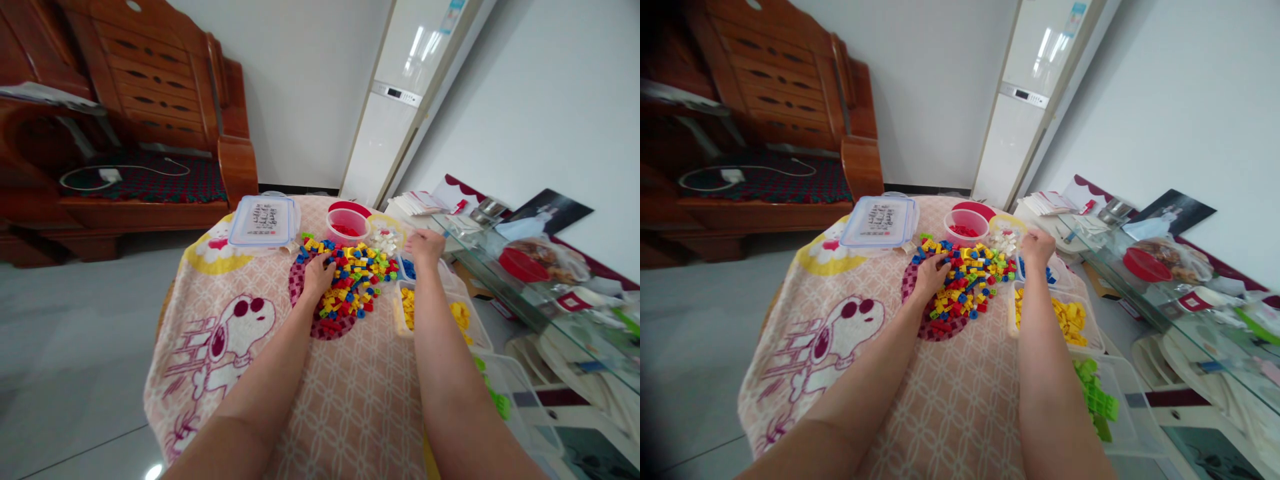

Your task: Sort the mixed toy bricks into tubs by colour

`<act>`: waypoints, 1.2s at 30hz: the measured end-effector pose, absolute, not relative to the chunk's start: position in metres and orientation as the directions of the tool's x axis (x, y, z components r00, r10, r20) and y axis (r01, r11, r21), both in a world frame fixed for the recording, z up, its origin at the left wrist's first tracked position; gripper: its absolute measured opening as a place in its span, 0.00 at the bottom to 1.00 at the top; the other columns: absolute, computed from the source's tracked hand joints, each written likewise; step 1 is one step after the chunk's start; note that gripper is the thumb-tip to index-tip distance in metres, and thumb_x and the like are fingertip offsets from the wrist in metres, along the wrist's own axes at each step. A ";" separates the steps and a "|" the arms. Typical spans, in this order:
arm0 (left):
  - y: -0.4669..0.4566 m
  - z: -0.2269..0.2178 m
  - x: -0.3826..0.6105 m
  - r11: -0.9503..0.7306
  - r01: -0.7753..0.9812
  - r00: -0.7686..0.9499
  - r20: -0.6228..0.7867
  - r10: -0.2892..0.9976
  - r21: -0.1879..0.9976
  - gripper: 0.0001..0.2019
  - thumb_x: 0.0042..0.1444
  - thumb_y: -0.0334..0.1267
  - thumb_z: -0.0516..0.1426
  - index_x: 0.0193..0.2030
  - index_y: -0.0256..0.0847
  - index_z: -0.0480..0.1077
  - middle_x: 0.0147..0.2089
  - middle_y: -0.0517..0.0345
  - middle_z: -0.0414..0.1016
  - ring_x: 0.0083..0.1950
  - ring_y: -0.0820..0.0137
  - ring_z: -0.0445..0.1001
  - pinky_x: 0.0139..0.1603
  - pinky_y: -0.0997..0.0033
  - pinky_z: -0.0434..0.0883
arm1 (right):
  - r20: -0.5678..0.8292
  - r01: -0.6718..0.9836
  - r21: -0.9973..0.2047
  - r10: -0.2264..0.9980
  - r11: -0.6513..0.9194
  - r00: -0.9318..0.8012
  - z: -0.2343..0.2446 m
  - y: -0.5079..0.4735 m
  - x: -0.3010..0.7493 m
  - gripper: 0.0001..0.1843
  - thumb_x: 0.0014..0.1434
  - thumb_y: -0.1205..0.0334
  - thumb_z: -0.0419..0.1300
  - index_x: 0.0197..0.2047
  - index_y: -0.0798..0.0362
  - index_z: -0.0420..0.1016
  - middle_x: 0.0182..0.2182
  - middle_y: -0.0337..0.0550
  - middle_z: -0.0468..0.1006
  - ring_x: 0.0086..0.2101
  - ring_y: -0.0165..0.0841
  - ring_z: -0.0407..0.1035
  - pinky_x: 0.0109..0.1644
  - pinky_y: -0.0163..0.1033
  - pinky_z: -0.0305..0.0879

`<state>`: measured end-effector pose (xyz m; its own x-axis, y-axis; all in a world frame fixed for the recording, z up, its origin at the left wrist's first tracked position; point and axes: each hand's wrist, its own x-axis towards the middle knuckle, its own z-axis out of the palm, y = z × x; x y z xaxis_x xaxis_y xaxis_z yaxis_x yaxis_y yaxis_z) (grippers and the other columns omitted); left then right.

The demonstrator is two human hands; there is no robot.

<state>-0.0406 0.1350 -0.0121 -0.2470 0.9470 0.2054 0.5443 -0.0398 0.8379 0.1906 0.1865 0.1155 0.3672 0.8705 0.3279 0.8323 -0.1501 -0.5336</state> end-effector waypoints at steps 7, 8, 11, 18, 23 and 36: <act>0.134 -0.010 -0.040 -0.004 0.566 -0.256 0.181 0.949 0.824 0.19 0.64 0.32 0.59 0.60 0.36 0.78 0.58 0.48 0.83 0.58 0.61 0.81 0.65 0.65 0.73 | 0.052 0.495 -0.868 0.987 -0.032 0.154 0.067 0.123 0.163 0.14 0.54 0.60 0.59 0.38 0.57 0.83 0.24 0.41 0.81 0.24 0.34 0.76 0.26 0.33 0.70; 0.134 -0.011 -0.040 -0.003 0.569 -0.256 0.181 0.950 0.822 0.19 0.64 0.32 0.59 0.60 0.37 0.78 0.58 0.49 0.83 0.58 0.61 0.81 0.65 0.65 0.73 | 0.010 0.527 -0.848 0.993 -0.052 0.114 0.061 0.117 0.161 0.13 0.54 0.60 0.59 0.37 0.56 0.83 0.24 0.40 0.81 0.23 0.33 0.75 0.26 0.32 0.69; 0.135 -0.013 -0.041 -0.017 0.575 -0.247 0.193 0.950 0.818 0.19 0.63 0.32 0.59 0.60 0.37 0.78 0.58 0.49 0.82 0.58 0.61 0.81 0.65 0.64 0.73 | -0.054 0.718 -0.694 0.998 -0.061 0.033 0.055 0.106 0.157 0.10 0.56 0.63 0.60 0.34 0.54 0.84 0.25 0.41 0.82 0.25 0.33 0.76 0.29 0.32 0.69; 0.137 -0.018 -0.045 -0.056 0.584 -0.243 0.241 0.940 0.810 0.18 0.62 0.33 0.59 0.59 0.38 0.79 0.58 0.50 0.83 0.58 0.61 0.81 0.66 0.62 0.73 | -0.150 0.978 -0.185 0.981 0.093 -0.122 0.062 0.096 0.146 0.07 0.57 0.65 0.65 0.37 0.51 0.87 0.42 0.48 0.87 0.48 0.39 0.78 0.46 0.34 0.66; 0.140 -0.021 -0.048 -0.072 0.578 -0.245 0.256 0.935 0.813 0.18 0.61 0.35 0.60 0.57 0.39 0.79 0.56 0.53 0.84 0.57 0.61 0.81 0.65 0.62 0.74 | -0.170 0.973 -0.182 0.971 0.138 -0.170 0.056 0.095 0.139 0.10 0.60 0.67 0.61 0.35 0.52 0.87 0.40 0.49 0.86 0.45 0.37 0.78 0.42 0.35 0.62; 0.141 -0.022 -0.049 -0.066 0.595 -0.235 0.252 0.939 0.801 0.18 0.61 0.35 0.60 0.57 0.38 0.79 0.57 0.50 0.83 0.58 0.59 0.81 0.66 0.60 0.73 | 0.067 0.924 -0.358 0.984 -0.132 0.166 0.088 0.085 0.204 0.13 0.60 0.60 0.63 0.43 0.54 0.87 0.40 0.51 0.86 0.39 0.38 0.78 0.40 0.36 0.63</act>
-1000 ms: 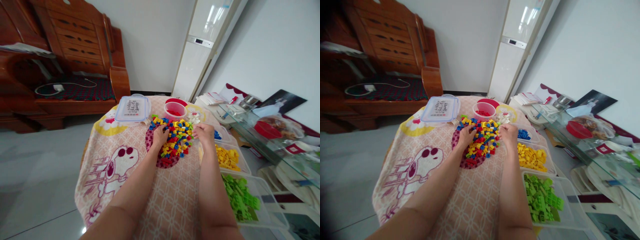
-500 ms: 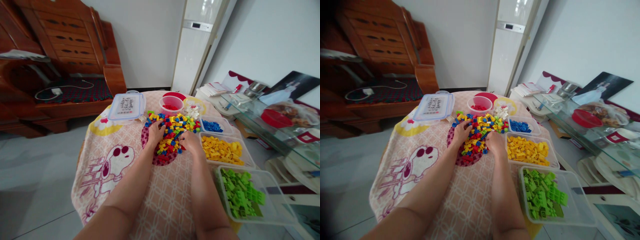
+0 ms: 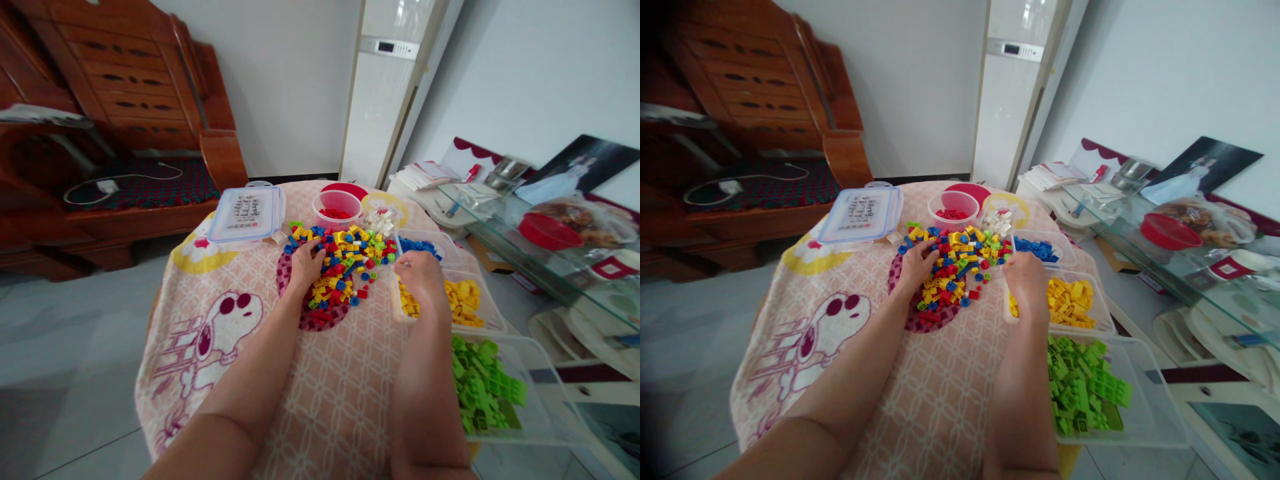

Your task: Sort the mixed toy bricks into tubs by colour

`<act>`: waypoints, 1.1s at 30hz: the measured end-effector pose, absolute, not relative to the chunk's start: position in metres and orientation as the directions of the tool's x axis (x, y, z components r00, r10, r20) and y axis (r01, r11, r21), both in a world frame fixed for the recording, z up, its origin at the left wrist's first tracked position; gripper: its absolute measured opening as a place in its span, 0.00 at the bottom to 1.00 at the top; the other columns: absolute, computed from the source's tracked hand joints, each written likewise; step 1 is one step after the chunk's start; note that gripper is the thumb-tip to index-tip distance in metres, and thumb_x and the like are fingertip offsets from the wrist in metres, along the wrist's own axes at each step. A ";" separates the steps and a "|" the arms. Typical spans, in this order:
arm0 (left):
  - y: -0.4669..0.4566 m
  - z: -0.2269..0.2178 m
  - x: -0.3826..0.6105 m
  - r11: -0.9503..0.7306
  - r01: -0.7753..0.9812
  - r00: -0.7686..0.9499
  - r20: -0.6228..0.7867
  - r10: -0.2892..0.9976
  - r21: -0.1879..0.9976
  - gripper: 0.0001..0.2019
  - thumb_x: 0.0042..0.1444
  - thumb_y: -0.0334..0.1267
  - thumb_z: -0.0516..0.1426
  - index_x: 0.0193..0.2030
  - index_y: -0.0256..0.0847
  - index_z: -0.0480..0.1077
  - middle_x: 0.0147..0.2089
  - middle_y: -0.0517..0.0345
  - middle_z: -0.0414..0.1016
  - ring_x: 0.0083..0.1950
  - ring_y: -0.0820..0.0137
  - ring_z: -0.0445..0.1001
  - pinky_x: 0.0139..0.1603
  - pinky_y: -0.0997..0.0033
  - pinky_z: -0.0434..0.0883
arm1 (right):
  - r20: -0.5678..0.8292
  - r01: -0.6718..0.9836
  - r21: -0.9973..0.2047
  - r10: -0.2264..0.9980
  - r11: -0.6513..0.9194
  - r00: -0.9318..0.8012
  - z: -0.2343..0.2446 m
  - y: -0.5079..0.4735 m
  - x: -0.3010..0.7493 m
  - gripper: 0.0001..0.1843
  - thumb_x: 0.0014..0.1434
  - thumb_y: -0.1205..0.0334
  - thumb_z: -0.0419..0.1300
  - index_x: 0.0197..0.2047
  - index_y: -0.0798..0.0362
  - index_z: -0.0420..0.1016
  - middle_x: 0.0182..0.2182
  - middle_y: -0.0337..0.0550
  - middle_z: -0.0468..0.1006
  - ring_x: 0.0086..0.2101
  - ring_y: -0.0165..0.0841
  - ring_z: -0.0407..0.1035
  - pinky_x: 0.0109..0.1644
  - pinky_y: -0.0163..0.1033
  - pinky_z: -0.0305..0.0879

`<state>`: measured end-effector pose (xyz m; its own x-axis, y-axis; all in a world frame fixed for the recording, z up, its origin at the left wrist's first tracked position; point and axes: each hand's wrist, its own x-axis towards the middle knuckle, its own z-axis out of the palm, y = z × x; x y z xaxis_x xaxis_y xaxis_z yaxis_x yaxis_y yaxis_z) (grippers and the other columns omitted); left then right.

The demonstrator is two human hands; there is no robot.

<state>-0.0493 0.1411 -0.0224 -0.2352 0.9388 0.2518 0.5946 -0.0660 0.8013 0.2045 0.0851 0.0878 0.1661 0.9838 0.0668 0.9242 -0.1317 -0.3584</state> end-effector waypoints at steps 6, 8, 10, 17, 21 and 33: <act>0.138 -0.019 -0.048 -0.174 0.550 -0.179 0.319 0.931 0.817 0.26 0.63 0.45 0.61 0.66 0.40 0.72 0.65 0.46 0.77 0.67 0.56 0.74 0.70 0.53 0.70 | 0.120 0.883 -0.425 0.955 -0.199 0.272 0.085 0.086 0.219 0.21 0.61 0.55 0.63 0.53 0.55 0.85 0.38 0.49 0.86 0.37 0.39 0.78 0.40 0.37 0.67; 0.135 -0.015 -0.045 -0.250 0.586 -0.079 0.361 0.929 0.771 0.34 0.59 0.51 0.64 0.70 0.41 0.68 0.71 0.43 0.70 0.73 0.52 0.66 0.74 0.49 0.65 | 0.122 0.880 -0.460 0.973 -0.119 0.196 0.083 0.088 0.207 0.20 0.62 0.55 0.62 0.52 0.55 0.85 0.37 0.47 0.86 0.38 0.38 0.78 0.42 0.37 0.68; 0.131 -0.011 -0.042 -0.303 0.639 0.052 0.353 0.934 0.707 0.42 0.52 0.54 0.69 0.72 0.42 0.66 0.76 0.42 0.62 0.77 0.47 0.59 0.76 0.44 0.60 | 0.104 0.878 -0.475 0.988 -0.053 0.116 0.081 0.090 0.190 0.19 0.62 0.56 0.62 0.52 0.54 0.85 0.38 0.46 0.86 0.39 0.38 0.78 0.43 0.36 0.68; 0.133 -0.014 -0.050 -0.306 0.686 0.095 0.335 0.937 0.660 0.35 0.52 0.38 0.68 0.68 0.41 0.70 0.76 0.42 0.62 0.77 0.49 0.61 0.77 0.47 0.60 | -0.051 0.924 -0.363 0.988 0.119 -0.147 0.072 0.092 0.147 0.14 0.59 0.66 0.64 0.47 0.51 0.87 0.43 0.47 0.86 0.46 0.37 0.78 0.49 0.35 0.66; 0.139 -0.016 -0.064 -0.261 0.651 -0.025 0.364 0.931 0.713 0.25 0.57 0.35 0.62 0.64 0.44 0.74 0.68 0.49 0.74 0.72 0.57 0.69 0.76 0.51 0.63 | -0.118 0.927 -0.324 0.964 0.191 -0.240 0.060 0.095 0.142 0.15 0.58 0.71 0.60 0.42 0.51 0.88 0.43 0.47 0.86 0.46 0.36 0.77 0.48 0.34 0.64; 0.141 -0.016 -0.066 -0.184 0.614 -0.145 0.338 0.930 0.768 0.23 0.60 0.26 0.50 0.56 0.41 0.80 0.64 0.51 0.78 0.68 0.62 0.74 0.76 0.57 0.64 | -0.318 0.976 -0.131 0.925 0.176 -0.210 0.072 0.086 0.134 0.15 0.57 0.72 0.61 0.44 0.56 0.87 0.39 0.52 0.86 0.39 0.37 0.78 0.38 0.35 0.62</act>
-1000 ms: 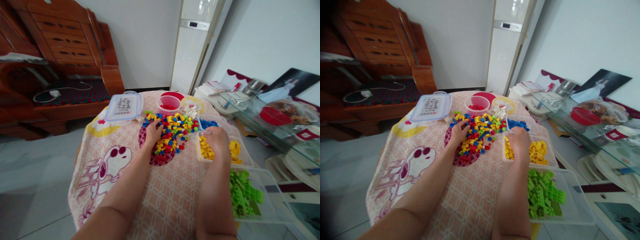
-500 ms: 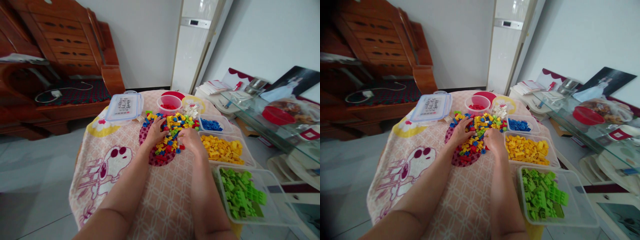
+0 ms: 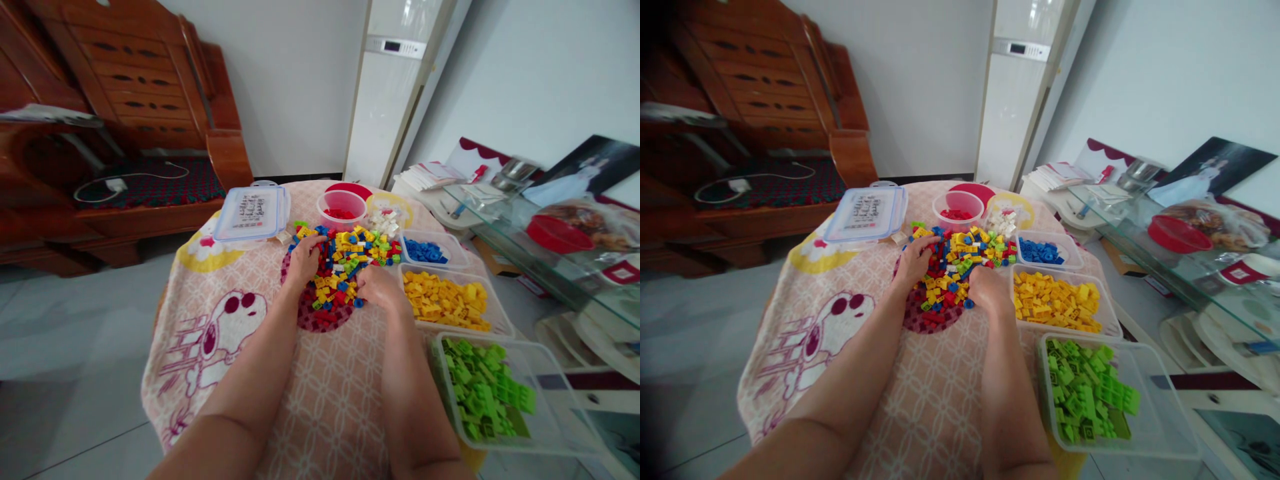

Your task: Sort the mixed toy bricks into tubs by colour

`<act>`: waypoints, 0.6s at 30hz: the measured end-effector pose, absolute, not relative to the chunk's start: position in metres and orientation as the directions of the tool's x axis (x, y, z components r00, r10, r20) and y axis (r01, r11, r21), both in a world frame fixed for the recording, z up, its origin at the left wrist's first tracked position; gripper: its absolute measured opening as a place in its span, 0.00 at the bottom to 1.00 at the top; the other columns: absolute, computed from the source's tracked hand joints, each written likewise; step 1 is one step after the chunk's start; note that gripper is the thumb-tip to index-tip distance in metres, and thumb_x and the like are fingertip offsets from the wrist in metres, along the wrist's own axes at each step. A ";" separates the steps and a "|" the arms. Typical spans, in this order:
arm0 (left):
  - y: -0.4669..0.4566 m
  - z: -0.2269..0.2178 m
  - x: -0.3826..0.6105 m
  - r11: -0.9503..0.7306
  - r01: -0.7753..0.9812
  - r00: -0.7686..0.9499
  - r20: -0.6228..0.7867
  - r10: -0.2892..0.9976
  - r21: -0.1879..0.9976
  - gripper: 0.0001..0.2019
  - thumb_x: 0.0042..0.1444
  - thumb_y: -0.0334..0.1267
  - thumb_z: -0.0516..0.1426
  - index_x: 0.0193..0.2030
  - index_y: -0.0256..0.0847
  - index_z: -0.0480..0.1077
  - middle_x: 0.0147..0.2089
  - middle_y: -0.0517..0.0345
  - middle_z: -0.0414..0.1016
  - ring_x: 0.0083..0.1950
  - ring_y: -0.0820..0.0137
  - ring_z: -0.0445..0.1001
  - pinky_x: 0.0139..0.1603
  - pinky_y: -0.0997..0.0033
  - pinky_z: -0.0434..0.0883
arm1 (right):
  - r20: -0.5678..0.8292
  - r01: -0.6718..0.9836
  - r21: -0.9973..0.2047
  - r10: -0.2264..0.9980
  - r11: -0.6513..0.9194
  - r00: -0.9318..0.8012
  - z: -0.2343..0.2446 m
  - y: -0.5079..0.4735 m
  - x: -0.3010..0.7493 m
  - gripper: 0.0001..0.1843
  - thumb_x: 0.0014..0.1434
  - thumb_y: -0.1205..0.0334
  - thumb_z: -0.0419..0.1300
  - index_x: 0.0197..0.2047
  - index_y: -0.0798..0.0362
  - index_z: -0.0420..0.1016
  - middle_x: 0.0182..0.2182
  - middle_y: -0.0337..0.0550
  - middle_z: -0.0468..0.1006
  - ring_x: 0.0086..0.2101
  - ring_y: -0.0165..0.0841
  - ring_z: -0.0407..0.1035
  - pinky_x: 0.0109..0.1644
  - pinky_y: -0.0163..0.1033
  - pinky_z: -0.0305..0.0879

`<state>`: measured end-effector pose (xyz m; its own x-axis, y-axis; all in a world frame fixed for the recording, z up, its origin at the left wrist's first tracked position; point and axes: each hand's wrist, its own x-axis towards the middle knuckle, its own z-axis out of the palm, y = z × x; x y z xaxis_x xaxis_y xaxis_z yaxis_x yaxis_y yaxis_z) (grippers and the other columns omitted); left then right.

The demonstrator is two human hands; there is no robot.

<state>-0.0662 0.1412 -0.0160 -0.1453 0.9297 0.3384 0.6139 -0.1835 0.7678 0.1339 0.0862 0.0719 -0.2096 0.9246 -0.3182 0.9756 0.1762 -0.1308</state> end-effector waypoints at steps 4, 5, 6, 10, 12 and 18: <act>0.142 -0.015 -0.068 -0.188 0.596 -0.150 0.338 0.929 0.781 0.25 0.60 0.24 0.49 0.55 0.42 0.81 0.63 0.53 0.79 0.66 0.64 0.75 0.75 0.59 0.65 | -0.327 0.978 -0.124 0.924 0.166 -0.198 0.070 0.086 0.131 0.15 0.58 0.72 0.60 0.45 0.54 0.86 0.40 0.52 0.86 0.41 0.38 0.79 0.39 0.36 0.63; 0.142 -0.015 -0.068 -0.188 0.592 -0.154 0.339 0.928 0.784 0.25 0.60 0.24 0.49 0.54 0.43 0.81 0.62 0.54 0.80 0.66 0.64 0.75 0.74 0.59 0.66 | -0.324 0.979 -0.127 0.926 0.160 -0.193 0.068 0.086 0.130 0.16 0.59 0.72 0.60 0.45 0.54 0.86 0.40 0.52 0.86 0.41 0.38 0.79 0.39 0.36 0.63; 0.142 -0.015 -0.067 -0.189 0.589 -0.155 0.339 0.928 0.786 0.25 0.60 0.25 0.49 0.54 0.43 0.82 0.62 0.55 0.80 0.66 0.64 0.75 0.74 0.59 0.67 | -0.317 0.979 -0.130 0.930 0.154 -0.188 0.066 0.087 0.130 0.16 0.60 0.72 0.59 0.46 0.54 0.86 0.41 0.52 0.86 0.42 0.38 0.79 0.40 0.36 0.64; 0.141 -0.014 -0.066 -0.187 0.578 -0.168 0.341 0.925 0.794 0.25 0.59 0.24 0.49 0.53 0.43 0.82 0.60 0.55 0.81 0.64 0.64 0.77 0.73 0.58 0.68 | -0.253 0.982 -0.138 0.954 0.129 -0.161 0.057 0.089 0.130 0.18 0.63 0.72 0.55 0.49 0.55 0.85 0.44 0.55 0.85 0.45 0.39 0.79 0.42 0.36 0.64; 0.141 -0.014 -0.066 -0.185 0.573 -0.179 0.342 0.923 0.799 0.24 0.59 0.24 0.49 0.53 0.44 0.82 0.60 0.55 0.82 0.64 0.64 0.77 0.73 0.58 0.68 | -0.236 0.981 -0.153 0.959 0.122 -0.156 0.054 0.090 0.130 0.18 0.63 0.71 0.55 0.49 0.56 0.85 0.44 0.55 0.85 0.45 0.39 0.79 0.43 0.36 0.64; 0.141 -0.014 -0.066 -0.187 0.565 -0.181 0.342 0.922 0.803 0.26 0.58 0.23 0.48 0.51 0.44 0.83 0.60 0.57 0.82 0.64 0.65 0.77 0.73 0.59 0.68 | -0.144 0.962 -0.236 0.973 0.140 -0.178 0.052 0.094 0.134 0.16 0.63 0.70 0.55 0.41 0.54 0.86 0.41 0.51 0.85 0.44 0.37 0.78 0.43 0.35 0.62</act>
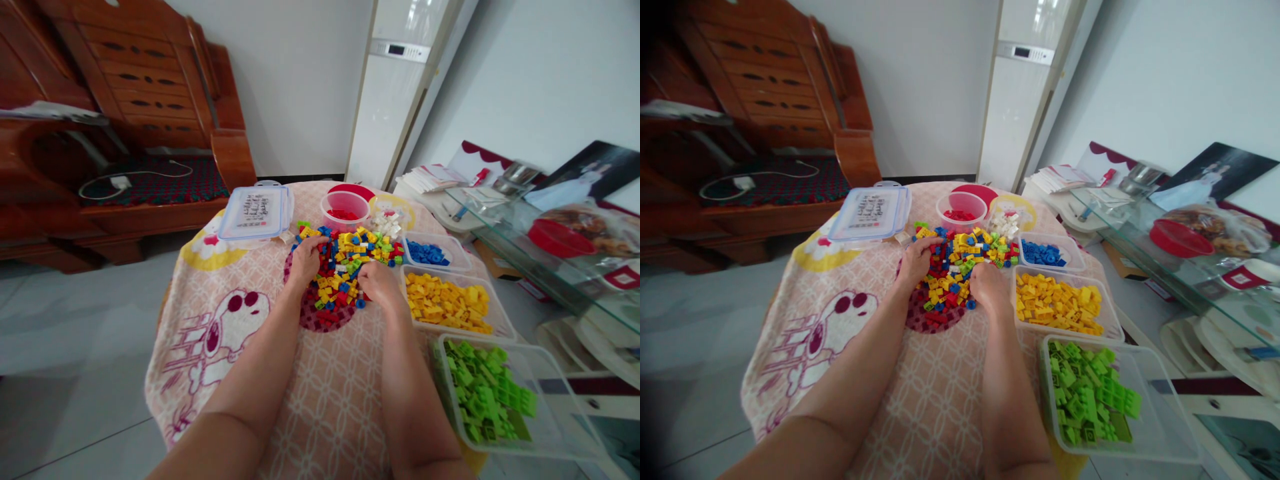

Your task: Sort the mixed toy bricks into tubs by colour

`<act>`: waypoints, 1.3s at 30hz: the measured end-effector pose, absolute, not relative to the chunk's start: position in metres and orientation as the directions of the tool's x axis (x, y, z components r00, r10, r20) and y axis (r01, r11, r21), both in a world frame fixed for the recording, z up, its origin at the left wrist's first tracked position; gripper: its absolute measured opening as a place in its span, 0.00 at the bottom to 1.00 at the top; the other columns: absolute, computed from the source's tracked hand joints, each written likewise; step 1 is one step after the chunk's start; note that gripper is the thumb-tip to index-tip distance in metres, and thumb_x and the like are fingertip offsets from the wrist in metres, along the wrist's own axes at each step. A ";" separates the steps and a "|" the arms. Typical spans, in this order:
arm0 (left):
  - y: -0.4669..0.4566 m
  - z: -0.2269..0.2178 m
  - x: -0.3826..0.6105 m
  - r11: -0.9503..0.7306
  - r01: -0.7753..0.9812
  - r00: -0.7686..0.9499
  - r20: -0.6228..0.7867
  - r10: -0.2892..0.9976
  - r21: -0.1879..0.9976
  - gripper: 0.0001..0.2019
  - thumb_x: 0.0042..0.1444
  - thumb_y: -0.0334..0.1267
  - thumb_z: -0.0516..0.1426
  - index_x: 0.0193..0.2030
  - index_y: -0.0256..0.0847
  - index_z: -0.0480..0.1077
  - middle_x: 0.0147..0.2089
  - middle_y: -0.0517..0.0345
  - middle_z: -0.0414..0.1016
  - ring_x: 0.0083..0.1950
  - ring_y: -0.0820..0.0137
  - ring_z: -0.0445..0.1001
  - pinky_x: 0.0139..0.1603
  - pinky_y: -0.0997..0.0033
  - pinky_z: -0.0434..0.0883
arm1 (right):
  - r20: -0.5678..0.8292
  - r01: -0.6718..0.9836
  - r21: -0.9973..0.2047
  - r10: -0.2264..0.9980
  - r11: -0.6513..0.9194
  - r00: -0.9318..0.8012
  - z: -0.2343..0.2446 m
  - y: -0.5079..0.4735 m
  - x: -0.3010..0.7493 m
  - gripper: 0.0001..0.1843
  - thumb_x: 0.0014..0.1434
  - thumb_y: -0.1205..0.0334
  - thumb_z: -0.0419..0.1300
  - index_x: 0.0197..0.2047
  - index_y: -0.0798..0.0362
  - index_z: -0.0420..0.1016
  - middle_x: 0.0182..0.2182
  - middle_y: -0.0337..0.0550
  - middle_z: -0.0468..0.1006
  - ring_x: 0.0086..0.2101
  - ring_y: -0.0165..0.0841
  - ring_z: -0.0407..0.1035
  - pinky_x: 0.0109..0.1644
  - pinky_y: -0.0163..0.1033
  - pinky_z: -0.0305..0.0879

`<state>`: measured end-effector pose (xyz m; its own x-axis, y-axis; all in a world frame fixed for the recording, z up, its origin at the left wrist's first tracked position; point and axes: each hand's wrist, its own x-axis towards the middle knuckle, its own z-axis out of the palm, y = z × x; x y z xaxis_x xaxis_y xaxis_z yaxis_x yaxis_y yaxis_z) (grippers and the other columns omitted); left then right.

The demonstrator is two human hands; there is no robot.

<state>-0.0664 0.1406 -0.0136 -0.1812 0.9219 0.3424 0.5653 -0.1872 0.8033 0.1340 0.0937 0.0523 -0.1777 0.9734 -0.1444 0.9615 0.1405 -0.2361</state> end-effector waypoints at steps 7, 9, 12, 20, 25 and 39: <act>0.140 -0.014 -0.065 -0.191 0.582 -0.169 0.347 0.923 0.791 0.23 0.58 0.26 0.50 0.52 0.43 0.82 0.59 0.56 0.82 0.64 0.64 0.76 0.74 0.59 0.67 | -0.124 0.891 -0.386 0.944 0.239 -0.306 0.047 0.095 0.133 0.09 0.60 0.66 0.61 0.36 0.52 0.85 0.36 0.45 0.85 0.37 0.33 0.75 0.37 0.33 0.59; 0.139 -0.014 -0.065 -0.191 0.589 -0.164 0.348 0.923 0.785 0.22 0.58 0.28 0.52 0.52 0.44 0.82 0.59 0.56 0.82 0.64 0.64 0.76 0.74 0.59 0.66 | -0.117 0.893 -0.396 0.953 0.213 -0.279 0.043 0.096 0.132 0.11 0.59 0.69 0.60 0.36 0.53 0.85 0.35 0.45 0.84 0.37 0.33 0.75 0.37 0.33 0.60; 0.139 -0.014 -0.065 -0.190 0.597 -0.161 0.349 0.923 0.779 0.20 0.58 0.29 0.54 0.52 0.44 0.82 0.59 0.55 0.82 0.64 0.64 0.76 0.74 0.58 0.66 | -0.077 0.893 -0.401 0.964 0.205 -0.256 0.045 0.096 0.133 0.11 0.58 0.70 0.59 0.36 0.53 0.85 0.35 0.46 0.84 0.38 0.34 0.76 0.40 0.33 0.61; 0.140 -0.016 -0.066 -0.194 0.595 -0.159 0.350 0.923 0.780 0.19 0.58 0.28 0.55 0.52 0.44 0.82 0.59 0.54 0.81 0.64 0.62 0.76 0.74 0.58 0.66 | 0.021 0.891 -0.448 0.997 0.078 -0.077 0.080 0.086 0.163 0.13 0.57 0.68 0.59 0.39 0.52 0.86 0.33 0.44 0.84 0.36 0.35 0.76 0.41 0.34 0.64; 0.140 -0.017 -0.066 -0.188 0.588 -0.161 0.342 0.926 0.787 0.20 0.58 0.29 0.55 0.53 0.42 0.82 0.60 0.52 0.81 0.65 0.63 0.76 0.74 0.59 0.65 | 0.096 0.932 -0.346 0.985 -0.105 0.147 0.090 0.080 0.199 0.12 0.58 0.66 0.60 0.40 0.55 0.86 0.36 0.51 0.85 0.38 0.40 0.78 0.42 0.37 0.65; 0.143 -0.023 -0.068 -0.234 0.591 -0.146 0.388 0.910 0.772 0.20 0.58 0.29 0.55 0.52 0.44 0.82 0.60 0.55 0.81 0.64 0.62 0.76 0.74 0.56 0.67 | -0.013 0.926 -0.361 0.993 0.108 -0.121 0.078 0.086 0.150 0.11 0.59 0.64 0.64 0.44 0.52 0.86 0.39 0.46 0.86 0.41 0.36 0.78 0.44 0.35 0.65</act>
